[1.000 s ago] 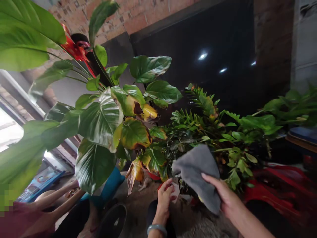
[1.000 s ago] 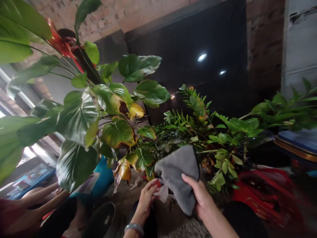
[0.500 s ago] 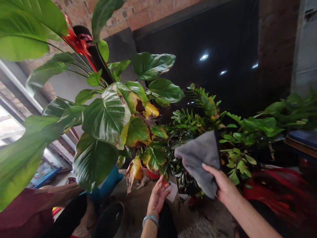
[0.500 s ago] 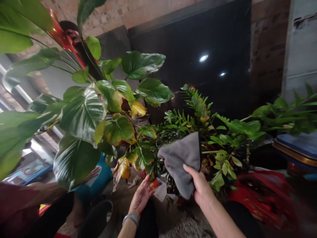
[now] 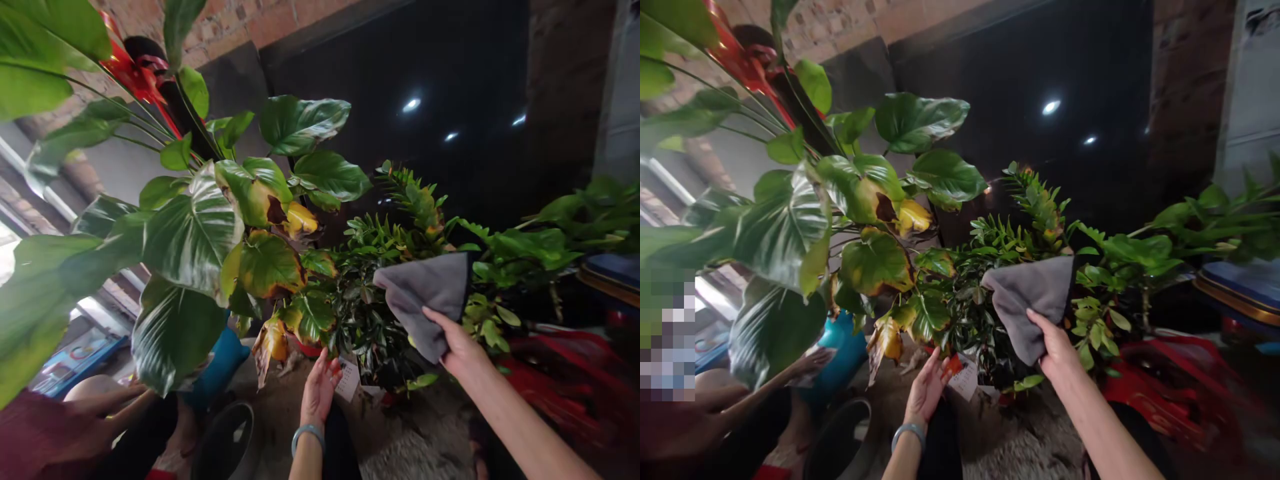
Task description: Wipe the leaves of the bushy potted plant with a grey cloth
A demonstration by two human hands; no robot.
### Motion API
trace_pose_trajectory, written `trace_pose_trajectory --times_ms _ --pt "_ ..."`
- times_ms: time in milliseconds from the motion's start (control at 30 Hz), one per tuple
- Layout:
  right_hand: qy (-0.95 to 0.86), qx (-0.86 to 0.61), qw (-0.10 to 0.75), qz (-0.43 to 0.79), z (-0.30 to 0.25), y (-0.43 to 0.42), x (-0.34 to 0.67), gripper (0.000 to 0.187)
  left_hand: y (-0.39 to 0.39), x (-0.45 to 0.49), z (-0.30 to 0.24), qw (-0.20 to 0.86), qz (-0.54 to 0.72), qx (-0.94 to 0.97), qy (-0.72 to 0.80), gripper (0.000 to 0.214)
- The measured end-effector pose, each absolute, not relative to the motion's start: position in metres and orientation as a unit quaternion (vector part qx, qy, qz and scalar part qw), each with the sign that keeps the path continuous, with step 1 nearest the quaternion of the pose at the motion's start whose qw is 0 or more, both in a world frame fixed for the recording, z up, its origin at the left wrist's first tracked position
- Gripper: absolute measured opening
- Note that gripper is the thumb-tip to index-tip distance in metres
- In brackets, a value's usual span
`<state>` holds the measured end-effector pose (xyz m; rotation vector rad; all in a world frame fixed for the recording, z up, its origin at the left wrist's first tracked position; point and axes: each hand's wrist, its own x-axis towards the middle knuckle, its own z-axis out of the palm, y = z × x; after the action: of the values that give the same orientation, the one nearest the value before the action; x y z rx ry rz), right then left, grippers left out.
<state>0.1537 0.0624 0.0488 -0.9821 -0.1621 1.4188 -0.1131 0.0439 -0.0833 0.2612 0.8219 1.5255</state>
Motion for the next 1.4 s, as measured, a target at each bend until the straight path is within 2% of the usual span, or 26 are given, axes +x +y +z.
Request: trace_pose_trajectory --times_ms 100,200,267,367,433,567,700,833,967,1067,1167,1300,1400 --pt "0.001 -0.483 0.552 0.680 0.020 0.029 0.147 0.021 0.044 -0.112 -0.083 0.654 0.653 0.122 0.361 0.027" --pt "0.028 -0.465 0.494 0.734 0.019 -0.006 0.156 0.020 0.043 -0.114 -0.084 0.663 0.645 0.127 0.359 0.027" --pt "0.031 -0.449 0.522 0.725 0.038 -0.009 0.166 0.023 0.043 -0.116 -0.085 0.661 0.646 0.127 0.361 0.028" --pt "-0.010 -0.419 0.618 0.665 0.074 0.018 0.172 0.028 0.044 -0.116 -0.086 0.658 0.647 0.127 0.363 0.027" --pt "-0.052 -0.399 0.642 0.653 0.085 0.041 0.166 0.028 0.045 -0.116 -0.086 0.659 0.645 0.131 0.363 0.025" --pt "-0.068 -0.432 0.590 0.678 0.053 0.047 0.139 0.021 0.046 -0.114 -0.089 0.653 0.646 0.135 0.372 0.025" --pt "-0.097 -0.481 0.490 0.721 0.001 -0.005 0.133 0.024 0.045 -0.113 -0.090 0.650 0.645 0.137 0.378 0.027" --pt "-0.149 -0.478 0.521 0.691 0.015 -0.028 0.147 0.026 0.047 -0.110 -0.088 0.603 0.685 0.100 0.396 0.024" --pt "-0.162 -0.476 0.598 0.624 0.067 0.013 0.138 0.044 0.054 -0.103 -0.087 0.526 0.731 0.049 0.433 0.023" --pt "-0.185 -0.498 0.648 0.545 0.071 0.038 0.117 0.044 0.055 -0.096 -0.090 0.566 0.684 0.102 0.450 0.033" --pt "-0.263 -0.515 0.588 0.565 0.040 0.029 0.105 0.038 0.054 -0.090 -0.092 0.626 0.630 0.171 0.428 0.041" --pt "-0.316 -0.534 0.482 0.618 0.015 -0.007 0.116 0.037 0.054 -0.089 -0.093 0.659 0.617 0.179 0.390 0.040" --pt "-0.351 -0.531 0.551 0.540 0.039 -0.006 0.124 0.039 0.053 -0.091 -0.092 0.663 0.620 0.182 0.379 0.036"
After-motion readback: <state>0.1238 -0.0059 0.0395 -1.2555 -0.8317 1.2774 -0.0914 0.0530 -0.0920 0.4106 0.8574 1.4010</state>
